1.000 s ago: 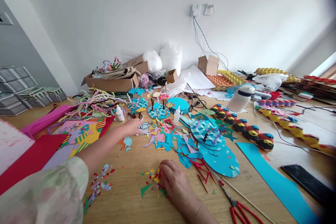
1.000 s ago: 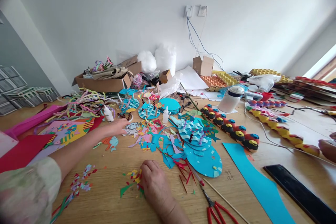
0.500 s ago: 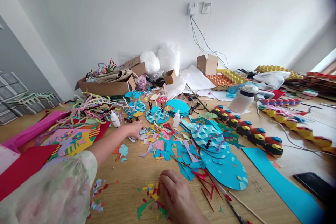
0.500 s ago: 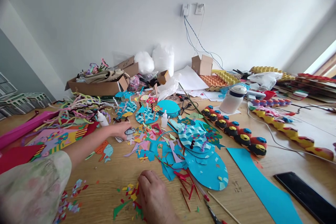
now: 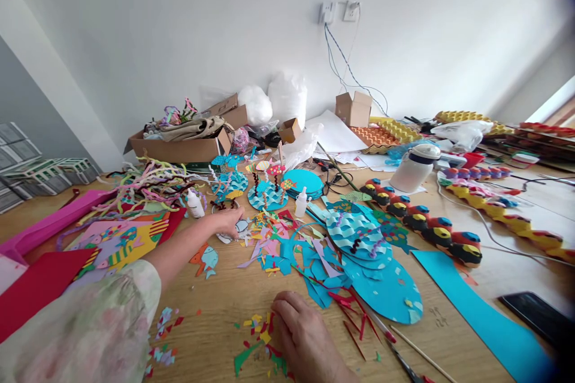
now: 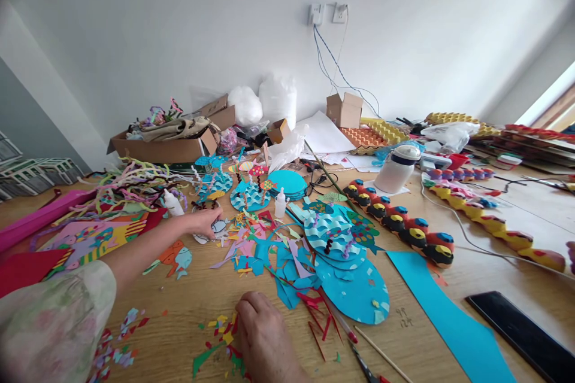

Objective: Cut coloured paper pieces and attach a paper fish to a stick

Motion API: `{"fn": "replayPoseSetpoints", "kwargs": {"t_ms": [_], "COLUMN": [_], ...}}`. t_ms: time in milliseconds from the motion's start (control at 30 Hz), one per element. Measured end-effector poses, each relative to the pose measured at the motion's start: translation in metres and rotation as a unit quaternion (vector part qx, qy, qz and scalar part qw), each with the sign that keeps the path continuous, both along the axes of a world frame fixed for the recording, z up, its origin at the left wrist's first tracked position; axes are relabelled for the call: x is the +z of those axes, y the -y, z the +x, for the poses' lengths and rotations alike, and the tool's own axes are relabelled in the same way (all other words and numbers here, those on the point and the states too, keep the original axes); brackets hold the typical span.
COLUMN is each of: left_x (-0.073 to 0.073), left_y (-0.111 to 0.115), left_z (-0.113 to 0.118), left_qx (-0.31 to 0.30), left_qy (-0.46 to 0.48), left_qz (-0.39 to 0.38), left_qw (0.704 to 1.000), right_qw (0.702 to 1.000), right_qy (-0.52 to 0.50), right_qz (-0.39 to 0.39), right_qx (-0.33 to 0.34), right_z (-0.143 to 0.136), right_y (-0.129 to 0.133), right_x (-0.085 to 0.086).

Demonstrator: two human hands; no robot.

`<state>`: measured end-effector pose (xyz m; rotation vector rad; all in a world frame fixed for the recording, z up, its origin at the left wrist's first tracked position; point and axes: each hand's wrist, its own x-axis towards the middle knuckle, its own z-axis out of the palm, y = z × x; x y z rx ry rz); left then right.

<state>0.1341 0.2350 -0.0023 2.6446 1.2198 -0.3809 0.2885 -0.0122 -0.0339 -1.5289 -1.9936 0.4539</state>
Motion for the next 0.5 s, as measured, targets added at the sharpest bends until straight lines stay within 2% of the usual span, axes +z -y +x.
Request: {"fn": "replayPoseSetpoints", "kwargs": {"t_ms": [233, 500], "left_x": [0.000, 0.009], "left_y": [-0.003, 0.002], "left_z": [-0.005, -0.015], "left_qx": [-0.005, 0.000], "left_qy": [0.022, 0.089], "left_qz": [-0.031, -0.077], "left_qw": [0.999, 0.993], "right_qw": [1.000, 0.999], "right_qy": [0.004, 0.018], "right_qz": [-0.012, -0.024], "right_qx": [-0.005, -0.013], "right_z": [0.000, -0.001], "right_y": [0.001, 0.001], "right_x": [0.000, 0.005]}}
